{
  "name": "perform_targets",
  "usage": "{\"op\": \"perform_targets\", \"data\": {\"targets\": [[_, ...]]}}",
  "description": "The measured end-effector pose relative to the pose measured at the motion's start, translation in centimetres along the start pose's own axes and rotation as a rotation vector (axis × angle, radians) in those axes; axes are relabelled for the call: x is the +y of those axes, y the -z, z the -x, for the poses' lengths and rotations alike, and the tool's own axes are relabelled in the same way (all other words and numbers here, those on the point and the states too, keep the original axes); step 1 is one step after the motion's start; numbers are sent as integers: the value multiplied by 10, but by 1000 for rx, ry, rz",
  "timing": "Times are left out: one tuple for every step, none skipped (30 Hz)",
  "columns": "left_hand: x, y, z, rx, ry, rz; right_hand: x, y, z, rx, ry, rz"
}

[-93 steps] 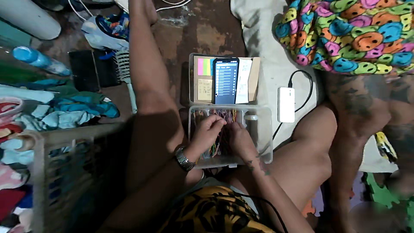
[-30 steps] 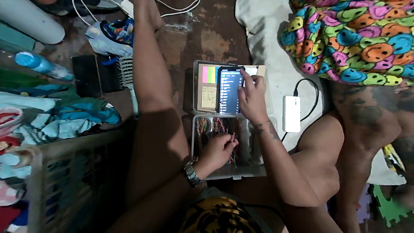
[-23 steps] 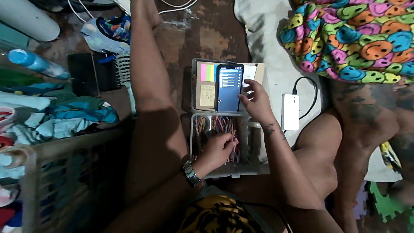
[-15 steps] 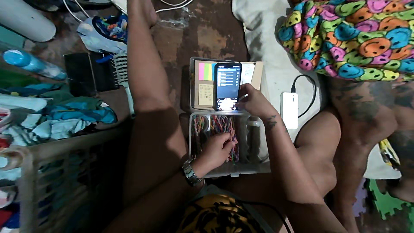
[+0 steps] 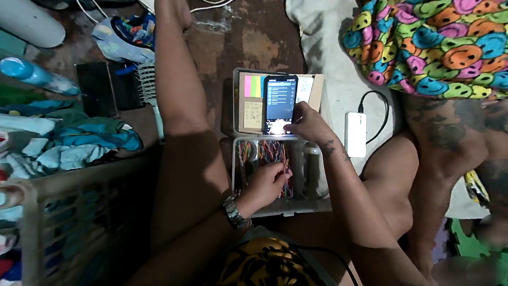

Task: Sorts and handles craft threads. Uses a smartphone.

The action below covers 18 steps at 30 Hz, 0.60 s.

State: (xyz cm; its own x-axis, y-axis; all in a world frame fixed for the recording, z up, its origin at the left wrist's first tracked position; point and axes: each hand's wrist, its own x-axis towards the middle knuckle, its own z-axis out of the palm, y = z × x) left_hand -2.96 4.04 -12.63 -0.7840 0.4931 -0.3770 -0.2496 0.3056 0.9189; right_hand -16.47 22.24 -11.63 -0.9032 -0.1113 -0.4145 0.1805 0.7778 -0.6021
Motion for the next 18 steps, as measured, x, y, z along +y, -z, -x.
{"op": "perform_targets", "data": {"targets": [[0, 0, 0, -2, 0, 1, 0, 0, 0, 7, 3, -15], [0, 0, 0, -3, -2, 2, 1, 0, -1, 12, 5, -15], [0, -1, 0, -3, -3, 5, 2, -1, -1, 24, 4, -13], [0, -1, 0, -5, -2, 7, 3, -3, 1, 50, 11, -13], [0, -1, 0, -6, 1, 9, 6, -7, 4, 93, 29, -21], [0, -1, 0, -6, 4, 10, 5, -10, 8, 124, 33, -26], [0, -1, 0, -8, 7, 11, 0, -12, 10, 143, 17, -34], [0, -1, -1, -10, 6, 11, -9, -13, 12, 151, -11, -41], [0, -1, -1, -12, 3, 9, -18, -15, 10, 152, -49, -39], [1, -1, -1, -19, 6, 5, -23, -17, 8, 164, -70, -46], [2, -1, -1, -30, 14, -5, -25, -21, 5, 182, -75, -50], [3, -1, -1, -39, 23, -15, -26, -24, 3, 202, -75, -35], [3, 0, -1, -48, 34, -24, -26, -27, 1, 215, -77, -16], [3, 0, 0, -52, 38, -28, -26, -29, 0, 219, -83, 1], [3, 0, 0, -51, 35, -29, -26, -30, 0, 222, -84, 18], [3, 0, 0, -50, 29, -29, -26, -30, -1, 223, -87, 29], [3, 0, 0, -49, 25, -29, -27, -30, -1, 222, -89, 34], [3, 0, 0, -46, 20, -27, -27, -30, -1, 222, -89, 36]]}}
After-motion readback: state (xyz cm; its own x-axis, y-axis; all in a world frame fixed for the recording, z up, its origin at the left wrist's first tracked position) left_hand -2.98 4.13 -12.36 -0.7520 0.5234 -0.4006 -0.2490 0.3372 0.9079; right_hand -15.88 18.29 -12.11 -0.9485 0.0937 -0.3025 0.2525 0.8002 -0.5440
